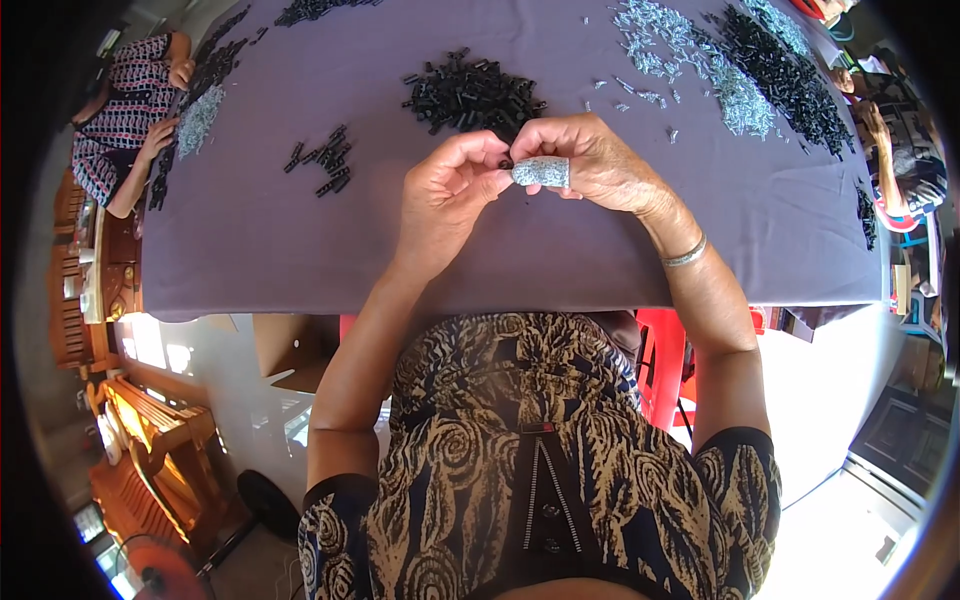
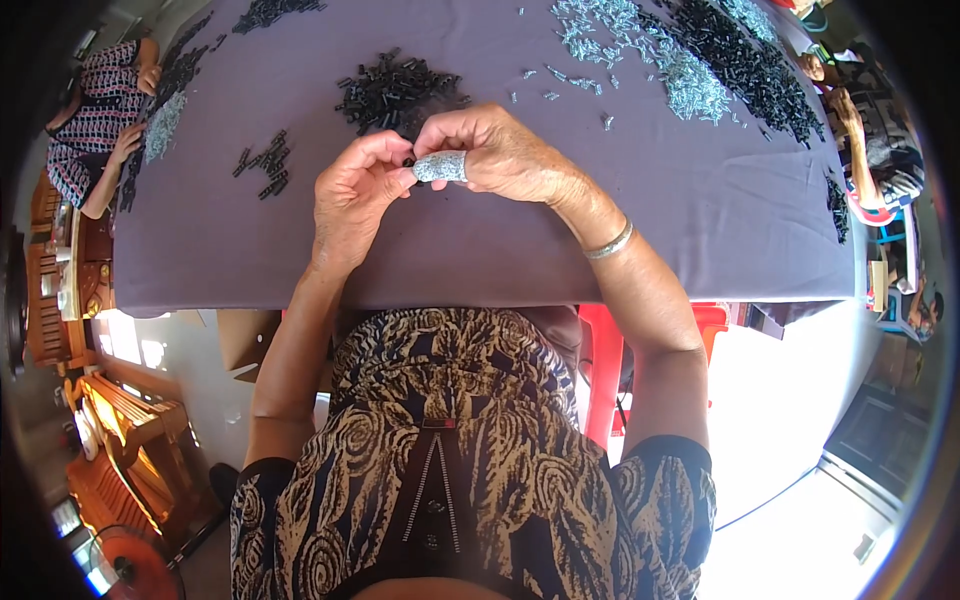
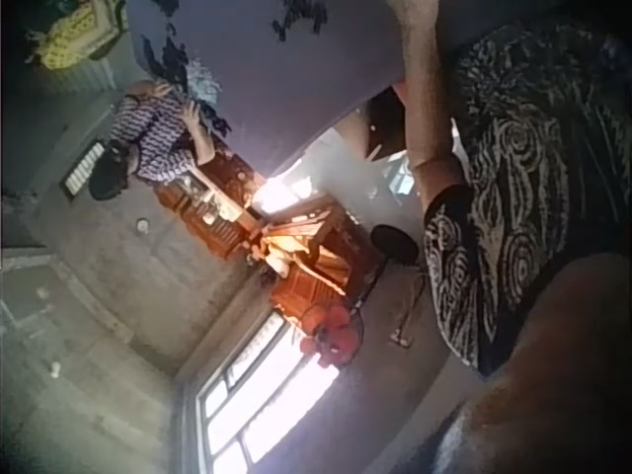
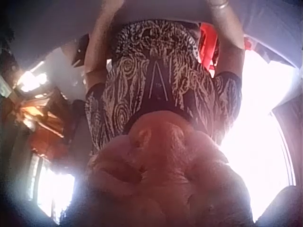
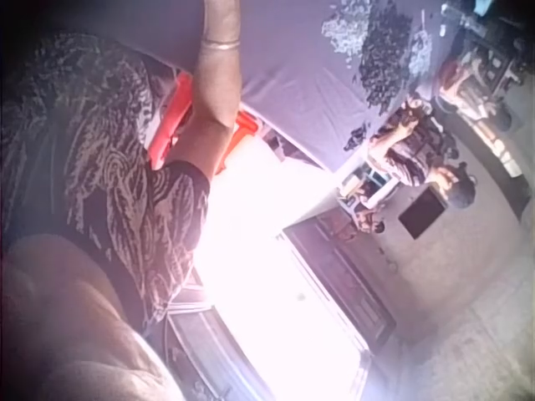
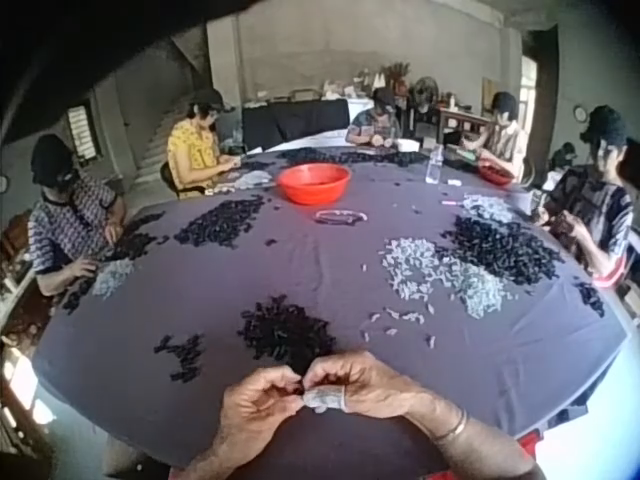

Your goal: Assemble small black plastic components by manually inserting tiny silver-colored metal parts.

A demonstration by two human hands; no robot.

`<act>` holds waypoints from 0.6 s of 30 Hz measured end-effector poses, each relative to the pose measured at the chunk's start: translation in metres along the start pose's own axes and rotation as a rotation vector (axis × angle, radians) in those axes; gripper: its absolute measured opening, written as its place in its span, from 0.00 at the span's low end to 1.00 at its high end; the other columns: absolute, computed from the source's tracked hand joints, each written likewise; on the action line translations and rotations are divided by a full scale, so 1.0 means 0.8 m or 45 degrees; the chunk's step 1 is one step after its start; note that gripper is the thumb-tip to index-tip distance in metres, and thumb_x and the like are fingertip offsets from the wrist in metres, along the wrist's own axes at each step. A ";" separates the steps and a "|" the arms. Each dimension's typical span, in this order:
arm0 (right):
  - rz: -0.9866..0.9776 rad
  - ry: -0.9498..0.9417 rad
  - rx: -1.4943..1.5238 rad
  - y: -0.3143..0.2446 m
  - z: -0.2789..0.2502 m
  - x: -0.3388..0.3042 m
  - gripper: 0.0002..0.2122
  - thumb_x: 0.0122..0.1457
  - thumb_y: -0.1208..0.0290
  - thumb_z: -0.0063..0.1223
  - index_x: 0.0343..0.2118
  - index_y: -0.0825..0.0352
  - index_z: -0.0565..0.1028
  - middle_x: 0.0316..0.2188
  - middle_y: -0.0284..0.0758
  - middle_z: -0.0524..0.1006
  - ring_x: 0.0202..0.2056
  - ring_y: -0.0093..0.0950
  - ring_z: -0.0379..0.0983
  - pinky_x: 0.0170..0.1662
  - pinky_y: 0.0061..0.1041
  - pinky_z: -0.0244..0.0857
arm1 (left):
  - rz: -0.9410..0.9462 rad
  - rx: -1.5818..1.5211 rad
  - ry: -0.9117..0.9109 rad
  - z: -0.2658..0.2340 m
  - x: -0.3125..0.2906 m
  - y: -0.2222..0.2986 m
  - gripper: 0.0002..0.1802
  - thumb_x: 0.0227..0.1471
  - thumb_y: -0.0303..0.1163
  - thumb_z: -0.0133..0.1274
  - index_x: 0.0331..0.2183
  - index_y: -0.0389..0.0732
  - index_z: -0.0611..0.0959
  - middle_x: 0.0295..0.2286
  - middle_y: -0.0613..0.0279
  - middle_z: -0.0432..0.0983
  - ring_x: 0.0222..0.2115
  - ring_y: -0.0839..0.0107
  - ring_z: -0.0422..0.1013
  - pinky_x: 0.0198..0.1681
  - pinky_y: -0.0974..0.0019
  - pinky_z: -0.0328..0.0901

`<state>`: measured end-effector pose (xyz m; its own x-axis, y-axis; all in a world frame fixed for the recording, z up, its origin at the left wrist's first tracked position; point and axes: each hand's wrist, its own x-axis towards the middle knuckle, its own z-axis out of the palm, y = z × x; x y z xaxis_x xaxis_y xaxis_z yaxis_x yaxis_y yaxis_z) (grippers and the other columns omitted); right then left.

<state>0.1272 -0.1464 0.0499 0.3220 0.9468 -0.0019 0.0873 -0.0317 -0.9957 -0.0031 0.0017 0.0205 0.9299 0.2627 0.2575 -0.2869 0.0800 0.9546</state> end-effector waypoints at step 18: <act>-0.080 0.192 -0.540 0.014 0.015 0.010 0.14 0.50 0.63 0.59 0.20 0.70 0.73 0.11 0.36 0.67 0.16 0.22 0.60 0.21 0.27 0.56 | 0.158 1.016 0.059 0.018 -0.008 0.015 0.35 0.41 0.17 0.56 0.52 0.40 0.65 0.26 0.60 0.74 0.27 0.71 0.71 0.34 0.68 0.66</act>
<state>0.1193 -0.1354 0.0380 0.4348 0.8947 0.1018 0.4790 -0.1341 -0.8675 -0.0091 -0.0128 0.0325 0.8867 0.2652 0.3787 -0.1206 -0.6580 0.7433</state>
